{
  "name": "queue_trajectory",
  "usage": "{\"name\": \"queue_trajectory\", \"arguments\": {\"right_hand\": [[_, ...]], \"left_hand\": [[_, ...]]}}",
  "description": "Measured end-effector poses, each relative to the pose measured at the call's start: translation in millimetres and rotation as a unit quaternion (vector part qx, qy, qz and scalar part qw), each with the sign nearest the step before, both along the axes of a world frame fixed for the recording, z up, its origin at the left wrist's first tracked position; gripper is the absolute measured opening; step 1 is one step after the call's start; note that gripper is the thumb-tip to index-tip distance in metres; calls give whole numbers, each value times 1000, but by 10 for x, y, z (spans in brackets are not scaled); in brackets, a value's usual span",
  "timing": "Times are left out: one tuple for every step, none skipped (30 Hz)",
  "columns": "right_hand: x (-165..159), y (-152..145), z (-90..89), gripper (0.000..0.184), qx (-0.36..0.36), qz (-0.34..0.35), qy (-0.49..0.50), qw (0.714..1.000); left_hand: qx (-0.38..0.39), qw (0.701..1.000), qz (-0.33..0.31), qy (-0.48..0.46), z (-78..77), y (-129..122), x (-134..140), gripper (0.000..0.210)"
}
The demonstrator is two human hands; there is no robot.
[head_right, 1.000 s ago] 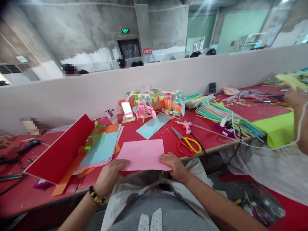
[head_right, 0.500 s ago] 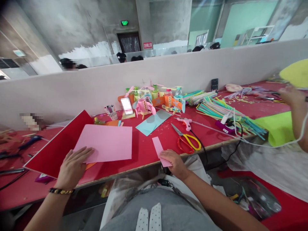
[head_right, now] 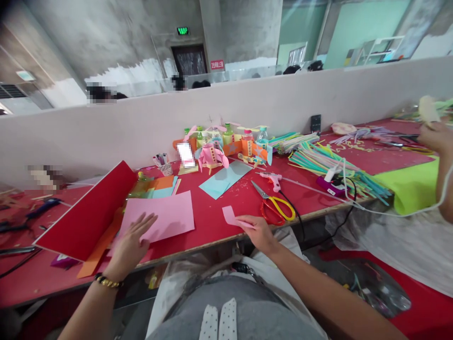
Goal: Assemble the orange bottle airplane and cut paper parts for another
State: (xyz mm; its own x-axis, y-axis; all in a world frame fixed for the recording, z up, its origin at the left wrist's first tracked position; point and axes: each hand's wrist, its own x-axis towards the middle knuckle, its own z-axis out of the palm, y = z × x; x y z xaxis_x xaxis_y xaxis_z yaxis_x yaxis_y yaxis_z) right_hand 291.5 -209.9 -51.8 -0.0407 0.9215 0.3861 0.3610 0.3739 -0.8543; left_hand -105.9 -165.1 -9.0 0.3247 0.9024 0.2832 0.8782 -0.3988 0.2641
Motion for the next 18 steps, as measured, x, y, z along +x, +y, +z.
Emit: {"name": "queue_trajectory", "arguments": {"right_hand": [[-6,25,94,24,-6,-5,16,1000],[-12,55,194,24,-13,-9,39,999],[-21,89,295,24,-28,-9,83,996],[-33,129,391,24,-42,-7,132,990],[-47,174,478,24,-59,3,174,983],[-61,226,552,23,-75,13,207,975],[-75,284,610,22,-86,21,225,970],[-86,350,652,22,-93,27,234,967],[-94,424,677,21,-95,26,238,966],[-98,505,689,22,-93,22,238,967],[-99,593,689,22,-90,17,236,968],[-97,687,682,23,-87,13,234,968],[-95,785,669,23,-86,9,231,969],[-94,887,653,23,-86,8,226,970],[-96,990,638,23,-85,8,220,972],[-102,1095,623,22,-84,8,215,973],[-113,1199,609,22,-81,7,211,974],[-129,1303,596,22,-78,5,207,975]], "left_hand": [[-18,998,-25,-50,93,-4,181,61],[-45,993,-49,-102,185,-7,378,56],[-86,981,-71,-158,268,-8,584,53],[-137,962,-99,-216,335,-4,792,53],[-198,930,-135,-279,383,6,993,53],[-265,888,-171,-333,407,25,1182,54],[-318,844,-198,-384,410,55,1353,56],[-365,805,-211,-418,394,97,1502,58],[-403,775,-211,-439,365,153,1630,58],[-423,758,-200,-454,328,220,1736,58],[-435,749,-183,-465,291,298,1822,57],[-439,745,-163,-475,256,384,1892,56],[-441,742,-142,-486,229,476,1949,56],[-443,737,-123,-496,209,572,1995,57],[-446,730,-108,-506,197,668,2035,57],[-451,723,-95,-515,190,762,2069,58],[-456,714,-85,-524,188,853,2100,59],[-463,701,-76,-537,187,940,2128,59]]}}
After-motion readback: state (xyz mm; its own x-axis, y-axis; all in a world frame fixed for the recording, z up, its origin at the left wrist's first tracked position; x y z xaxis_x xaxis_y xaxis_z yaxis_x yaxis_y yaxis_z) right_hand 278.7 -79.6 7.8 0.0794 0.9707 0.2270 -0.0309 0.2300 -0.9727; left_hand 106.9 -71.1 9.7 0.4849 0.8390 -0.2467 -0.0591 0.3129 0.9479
